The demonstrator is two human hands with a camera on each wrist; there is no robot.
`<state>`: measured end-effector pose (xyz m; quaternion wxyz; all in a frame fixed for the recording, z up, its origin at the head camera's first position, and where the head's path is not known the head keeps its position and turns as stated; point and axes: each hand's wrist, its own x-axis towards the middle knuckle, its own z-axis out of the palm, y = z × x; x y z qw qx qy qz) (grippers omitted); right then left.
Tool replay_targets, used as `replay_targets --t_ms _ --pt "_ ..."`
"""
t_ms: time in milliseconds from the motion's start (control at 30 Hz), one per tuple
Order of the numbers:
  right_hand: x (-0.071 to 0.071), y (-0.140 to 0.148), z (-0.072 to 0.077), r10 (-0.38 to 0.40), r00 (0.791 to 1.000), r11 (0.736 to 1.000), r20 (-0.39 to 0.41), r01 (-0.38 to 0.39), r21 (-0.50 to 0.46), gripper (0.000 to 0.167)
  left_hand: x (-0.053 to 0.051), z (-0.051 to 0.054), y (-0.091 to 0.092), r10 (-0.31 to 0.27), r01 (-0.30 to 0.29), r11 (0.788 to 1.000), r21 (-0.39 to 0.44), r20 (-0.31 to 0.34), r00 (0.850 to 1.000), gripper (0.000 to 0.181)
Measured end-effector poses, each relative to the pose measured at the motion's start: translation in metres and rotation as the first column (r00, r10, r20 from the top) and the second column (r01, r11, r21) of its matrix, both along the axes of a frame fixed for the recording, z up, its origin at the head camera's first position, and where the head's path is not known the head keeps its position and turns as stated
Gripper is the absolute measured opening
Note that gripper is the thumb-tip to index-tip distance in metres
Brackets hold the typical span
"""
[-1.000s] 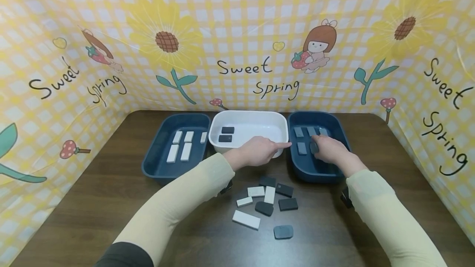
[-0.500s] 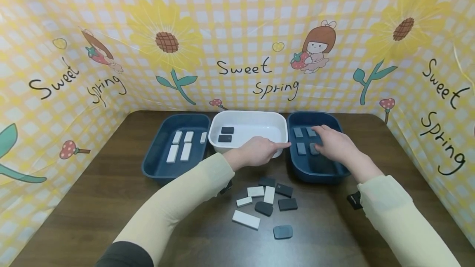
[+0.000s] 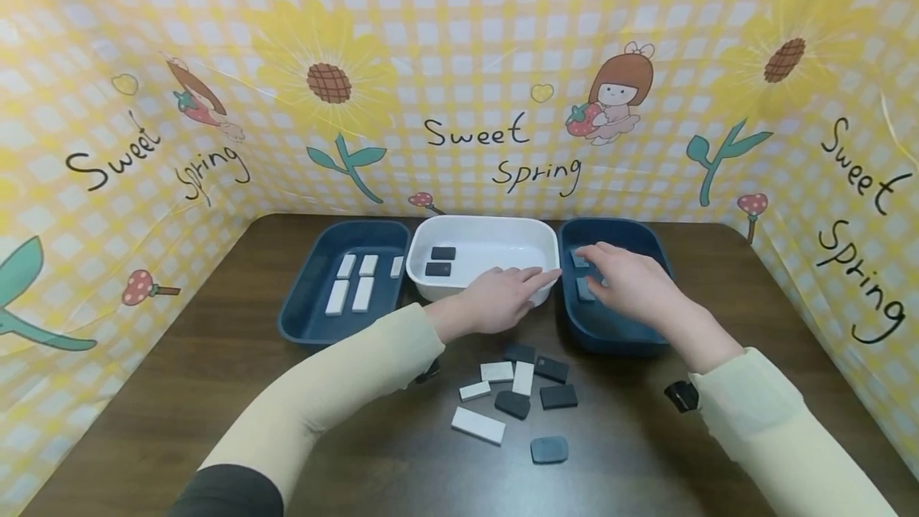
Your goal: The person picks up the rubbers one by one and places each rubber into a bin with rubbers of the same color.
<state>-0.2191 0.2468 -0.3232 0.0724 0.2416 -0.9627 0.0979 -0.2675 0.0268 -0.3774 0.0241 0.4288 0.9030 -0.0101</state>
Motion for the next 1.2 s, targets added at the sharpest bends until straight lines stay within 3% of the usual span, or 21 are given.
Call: replay_targets --t_ms 167,367,533,667,900,1200 --pt "0.005 -0.013 0.005 0.042 0.999 0.999 -0.028 -0.042 -0.007 0.041 0.010 0.014 -0.028 0.085 -0.085 0.996 -0.009 0.004 0.996 0.063" --pt "0.008 -0.026 0.001 0.079 0.995 0.997 -0.056 -0.078 0.013 0.038 0.014 0.028 -0.080 0.131 -0.134 0.990 -0.035 -0.069 0.989 0.057" --pt "0.008 -0.036 -0.011 0.134 0.989 0.991 -0.063 -0.133 0.021 0.032 0.009 0.030 -0.120 0.168 -0.174 0.984 -0.037 -0.125 0.978 0.048" --pt "0.008 -0.043 -0.018 0.161 0.986 0.987 -0.041 -0.160 0.025 0.031 0.008 0.026 -0.143 0.210 -0.218 0.975 -0.049 -0.128 0.969 0.045" --pt "0.009 -0.054 -0.028 0.180 0.983 0.983 0.040 -0.182 0.038 0.029 0.007 0.013 -0.158 0.241 -0.251 0.967 -0.051 -0.155 0.958 0.040" --pt "0.005 -0.062 -0.044 0.216 0.974 0.973 0.062 -0.220 0.067 0.029 0.001 0.001 -0.156 0.201 -0.200 0.979 0.023 -0.190 0.961 0.024"
